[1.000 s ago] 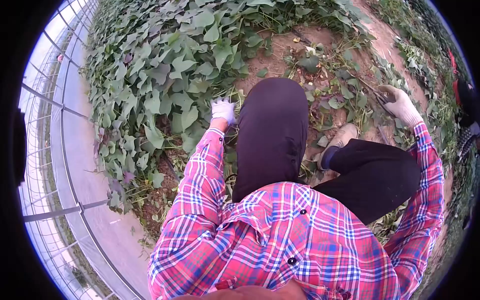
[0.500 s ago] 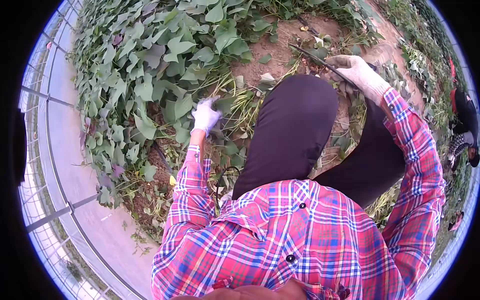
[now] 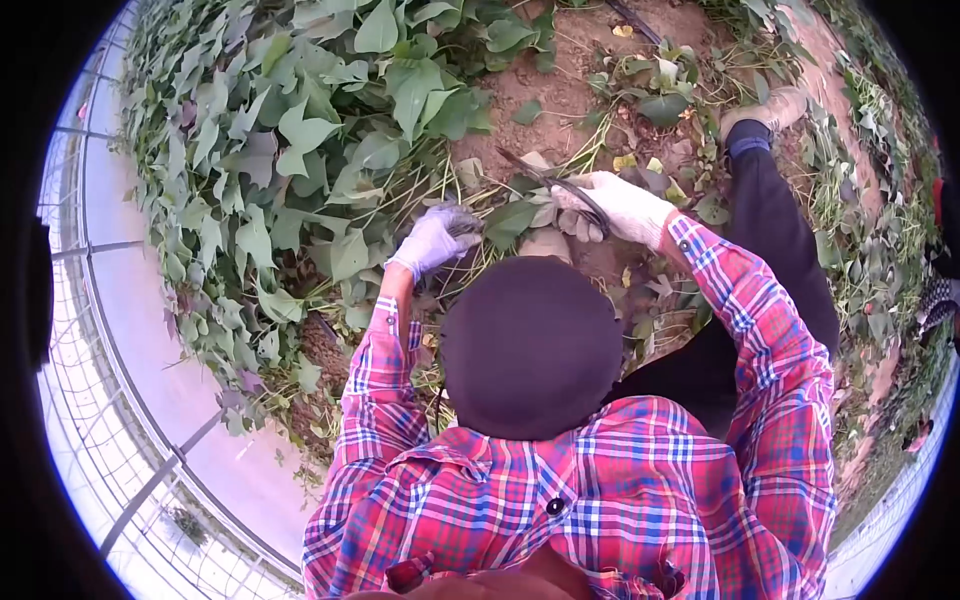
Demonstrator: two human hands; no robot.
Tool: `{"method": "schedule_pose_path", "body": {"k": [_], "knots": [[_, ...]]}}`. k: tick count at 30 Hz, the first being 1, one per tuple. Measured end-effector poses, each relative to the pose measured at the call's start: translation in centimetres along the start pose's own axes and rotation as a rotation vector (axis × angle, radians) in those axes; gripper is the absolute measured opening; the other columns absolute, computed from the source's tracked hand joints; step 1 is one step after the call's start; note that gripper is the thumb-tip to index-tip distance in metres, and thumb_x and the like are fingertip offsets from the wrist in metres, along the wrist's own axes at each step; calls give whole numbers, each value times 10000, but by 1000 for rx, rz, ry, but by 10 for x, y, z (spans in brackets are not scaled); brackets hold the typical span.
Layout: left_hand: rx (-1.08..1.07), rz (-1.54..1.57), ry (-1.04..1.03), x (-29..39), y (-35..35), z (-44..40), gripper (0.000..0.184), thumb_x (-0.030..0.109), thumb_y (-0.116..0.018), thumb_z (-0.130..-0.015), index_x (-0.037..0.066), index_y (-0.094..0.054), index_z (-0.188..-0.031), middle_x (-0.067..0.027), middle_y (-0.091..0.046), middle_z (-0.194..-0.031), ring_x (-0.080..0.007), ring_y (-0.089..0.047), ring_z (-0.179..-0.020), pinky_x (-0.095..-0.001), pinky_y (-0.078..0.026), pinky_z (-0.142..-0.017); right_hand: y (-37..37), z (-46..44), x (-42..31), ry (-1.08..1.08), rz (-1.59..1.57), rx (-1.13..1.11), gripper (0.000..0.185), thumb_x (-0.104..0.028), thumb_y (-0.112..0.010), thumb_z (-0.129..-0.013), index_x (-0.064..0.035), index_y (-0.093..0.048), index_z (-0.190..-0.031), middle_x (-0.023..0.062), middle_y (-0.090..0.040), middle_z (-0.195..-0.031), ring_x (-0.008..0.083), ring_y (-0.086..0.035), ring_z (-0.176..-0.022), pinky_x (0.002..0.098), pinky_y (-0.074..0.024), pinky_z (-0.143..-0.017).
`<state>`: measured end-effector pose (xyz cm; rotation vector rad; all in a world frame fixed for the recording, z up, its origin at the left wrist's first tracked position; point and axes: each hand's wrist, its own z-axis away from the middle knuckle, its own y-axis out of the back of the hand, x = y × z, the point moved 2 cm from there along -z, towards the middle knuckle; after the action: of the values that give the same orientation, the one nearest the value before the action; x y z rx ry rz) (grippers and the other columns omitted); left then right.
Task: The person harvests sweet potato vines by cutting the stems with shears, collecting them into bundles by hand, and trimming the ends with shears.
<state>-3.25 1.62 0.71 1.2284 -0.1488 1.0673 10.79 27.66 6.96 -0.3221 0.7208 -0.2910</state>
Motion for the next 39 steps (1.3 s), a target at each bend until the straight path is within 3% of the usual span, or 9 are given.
{"method": "schedule_pose_path", "body": {"k": [2, 5, 7, 9, 12, 21, 24, 27, 39], "knots": [[-49, 251, 134, 19, 32, -13, 324, 289, -719, -769, 121, -691, -1044, -101, -657, -1084, -288, -548, -1133, -365, -432, -961, -1, -23, -7, -36, 63, -30, 369, -327, -595, -920, -13, -583, -1113, 5, -610, -659, 52, -512, -449, 186, -385, -383], [399, 2, -331, 40, 69, -58, 357, 192, -687, -813, 106, -631, -1155, -144, -627, -1146, -306, -607, -1014, -369, -497, -847, -14, -49, -26, -27, 209, 40, 450, -358, -632, -893, -3, -575, -1164, -40, -555, -621, 22, -456, -432, 174, -347, -393], [152, -137, 93, 39, 101, -81, 580, 360, -721, -748, 156, -548, -1263, -130, -636, -1108, -309, -573, -1063, -416, -441, -919, -10, -68, -30, -33, 252, 42, 463, -346, -656, -876, 7, -574, -1165, -43, -552, -655, 25, -437, -426, 167, -330, -391], [504, -615, -30, -9, 115, -93, 749, 398, -796, -633, 189, -515, -1295, -147, -523, -1249, -329, -452, -1193, -434, -334, -997, -7, -83, -38, -39, 254, -2, 464, -333, -665, -870, 12, -572, -1166, -41, -554, -665, 27, -444, -431, 170, -328, -389], [236, -701, 373, -79, 120, -80, 876, 401, -811, -609, 196, -418, -1365, -150, -413, -1391, -309, -335, -1316, -448, -294, -1058, -13, -100, -66, 62, 305, -12, 446, -293, -687, -852, 19, -578, -1151, -29, -566, -680, 33, -471, -445, 186, -320, -377], [606, -484, 60, -21, 88, -43, 639, 218, -726, -707, 253, -509, -1307, -64, -413, -1408, -328, -345, -1284, -490, -286, -1041, 31, -189, -78, 150, -7, 114, 300, -281, -709, -833, 5, -643, -893, 54, -573, -630, 94, -507, -452, 215, -358, -370], [321, -434, -70, 25, 59, -51, 593, 338, -747, -705, 248, -557, -1259, -94, -466, -1371, -339, -316, -1323, -491, -278, -1053, 22, -171, -61, 126, -5, 142, 373, -316, -711, -828, 6, -618, -990, 33, -572, -682, 80, -501, -451, 203, -345, -371], [95, -330, 17, 10, -1, -45, 553, 429, -729, -702, 159, -629, -1174, -133, -481, -1347, -376, -275, -1341, -546, -220, -1085, 10, -142, -44, 121, 54, 108, 302, -290, -671, -870, -34, -595, -1012, -12, -562, -692, 44, -482, -437, 188, -329, -364], [448, -331, 243, 21, -4, -29, 379, 303, -734, -708, 100, -672, -1023, -73, -640, -1103, -317, -404, -1266, -537, -226, -1084, -11, -135, -42, 105, 390, 29, 298, -278, -662, -870, -37, -632, -1042, -27, -577, -662, 21, -425, -422, 200, -306, -384]]}}
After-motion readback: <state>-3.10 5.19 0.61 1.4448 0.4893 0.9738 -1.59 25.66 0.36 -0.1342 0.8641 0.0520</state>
